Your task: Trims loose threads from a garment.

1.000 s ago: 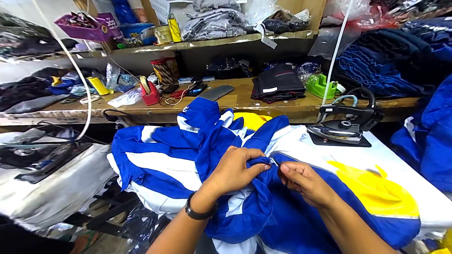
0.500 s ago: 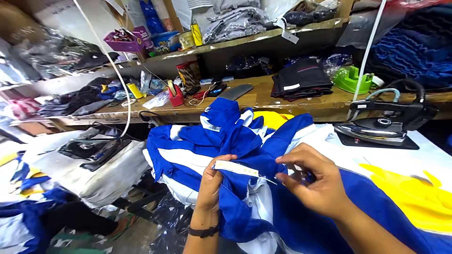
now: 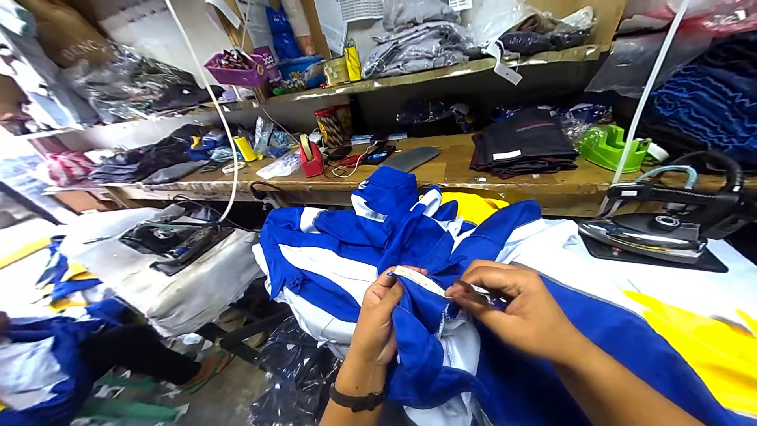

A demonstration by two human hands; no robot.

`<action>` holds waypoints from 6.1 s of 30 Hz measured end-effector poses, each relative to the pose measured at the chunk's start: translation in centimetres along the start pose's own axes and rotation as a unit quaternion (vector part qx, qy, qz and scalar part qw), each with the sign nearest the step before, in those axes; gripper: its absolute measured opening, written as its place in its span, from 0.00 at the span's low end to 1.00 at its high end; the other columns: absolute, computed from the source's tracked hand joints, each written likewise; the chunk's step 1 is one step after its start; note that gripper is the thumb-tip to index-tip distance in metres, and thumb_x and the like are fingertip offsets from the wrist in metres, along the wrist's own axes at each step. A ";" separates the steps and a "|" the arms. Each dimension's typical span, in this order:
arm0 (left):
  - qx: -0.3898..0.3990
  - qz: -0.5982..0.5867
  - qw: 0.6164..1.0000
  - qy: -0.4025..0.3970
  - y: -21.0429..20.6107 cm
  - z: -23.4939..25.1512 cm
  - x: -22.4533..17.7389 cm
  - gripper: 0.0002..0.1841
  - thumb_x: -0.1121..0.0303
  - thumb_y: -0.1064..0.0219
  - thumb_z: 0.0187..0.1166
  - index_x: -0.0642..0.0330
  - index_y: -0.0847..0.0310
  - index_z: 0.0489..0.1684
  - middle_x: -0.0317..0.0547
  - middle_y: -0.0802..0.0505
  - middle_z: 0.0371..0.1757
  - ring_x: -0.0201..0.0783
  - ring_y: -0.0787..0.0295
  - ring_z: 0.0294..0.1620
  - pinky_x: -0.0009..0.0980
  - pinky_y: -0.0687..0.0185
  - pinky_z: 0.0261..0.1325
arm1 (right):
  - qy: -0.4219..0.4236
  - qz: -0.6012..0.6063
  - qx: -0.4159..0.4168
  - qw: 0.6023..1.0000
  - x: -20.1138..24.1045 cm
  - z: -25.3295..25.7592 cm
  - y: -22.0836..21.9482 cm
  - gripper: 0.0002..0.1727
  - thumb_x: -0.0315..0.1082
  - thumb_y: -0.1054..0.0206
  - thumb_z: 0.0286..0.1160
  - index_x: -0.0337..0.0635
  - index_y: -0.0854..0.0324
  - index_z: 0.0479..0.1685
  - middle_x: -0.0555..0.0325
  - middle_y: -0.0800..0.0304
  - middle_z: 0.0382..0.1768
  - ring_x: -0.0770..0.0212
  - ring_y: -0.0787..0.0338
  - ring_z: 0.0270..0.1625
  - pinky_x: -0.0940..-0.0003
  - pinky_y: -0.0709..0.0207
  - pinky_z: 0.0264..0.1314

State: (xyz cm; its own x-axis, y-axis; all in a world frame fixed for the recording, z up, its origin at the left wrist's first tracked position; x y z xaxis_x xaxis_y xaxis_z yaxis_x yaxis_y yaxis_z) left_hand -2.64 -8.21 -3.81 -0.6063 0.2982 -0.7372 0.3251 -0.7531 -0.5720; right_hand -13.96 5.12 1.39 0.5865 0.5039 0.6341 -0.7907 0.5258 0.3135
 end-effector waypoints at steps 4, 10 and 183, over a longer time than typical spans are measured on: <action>-0.032 0.032 0.999 0.004 -0.2 -0.2 0.1 0.14 0.79 0.50 0.85 0.65 0.15 0.48 0.46 0.04 0.48 0.33 0.06 0.52 0.30 0.11 0.60 | -0.008 -0.072 -0.008 0.997 -0.5 0.1 0.3 0.08 0.33 0.34 0.75 0.38 0.13 0.35 0.63 0.15 0.31 0.82 0.20 0.34 0.89 0.28 0.37; 0.045 0.281 0.954 -0.091 -2.3 -0.2 -1.8 0.28 0.44 0.35 0.81 0.66 0.18 0.56 0.39 0.08 0.54 0.28 0.13 0.57 0.26 0.17 0.62 | -0.148 0.113 -0.018 0.982 -2.4 -0.2 0.8 0.05 0.32 0.37 0.82 0.47 0.18 0.37 0.79 0.22 0.25 0.87 0.29 0.23 0.91 0.36 0.25; 0.239 0.372 0.893 -0.078 -10.1 2.3 -2.1 0.19 0.62 0.24 0.73 0.63 0.16 0.57 0.38 0.09 0.54 0.26 0.13 0.56 0.28 0.15 0.60 | -0.070 0.064 -0.077 0.992 0.2 -3.1 4.9 0.04 0.36 0.25 0.72 0.54 0.13 0.42 0.82 0.11 0.33 0.87 0.16 0.34 0.88 0.20 0.37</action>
State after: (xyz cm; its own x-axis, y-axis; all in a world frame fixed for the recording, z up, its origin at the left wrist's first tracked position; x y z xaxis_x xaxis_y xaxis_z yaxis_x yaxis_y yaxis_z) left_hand -6.36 -2.55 4.33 -0.4576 -0.4469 -0.7687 0.3559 -0.8843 0.3023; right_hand -17.13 9.96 0.86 0.4442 0.4795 0.7568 -0.8147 0.5677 0.1185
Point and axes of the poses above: each hand's wrist, its own z-axis towards the middle knuckle, its own y-axis out of the back of the hand, x = y × z, the point moved 8 cm from there along z, towards the middle knuckle
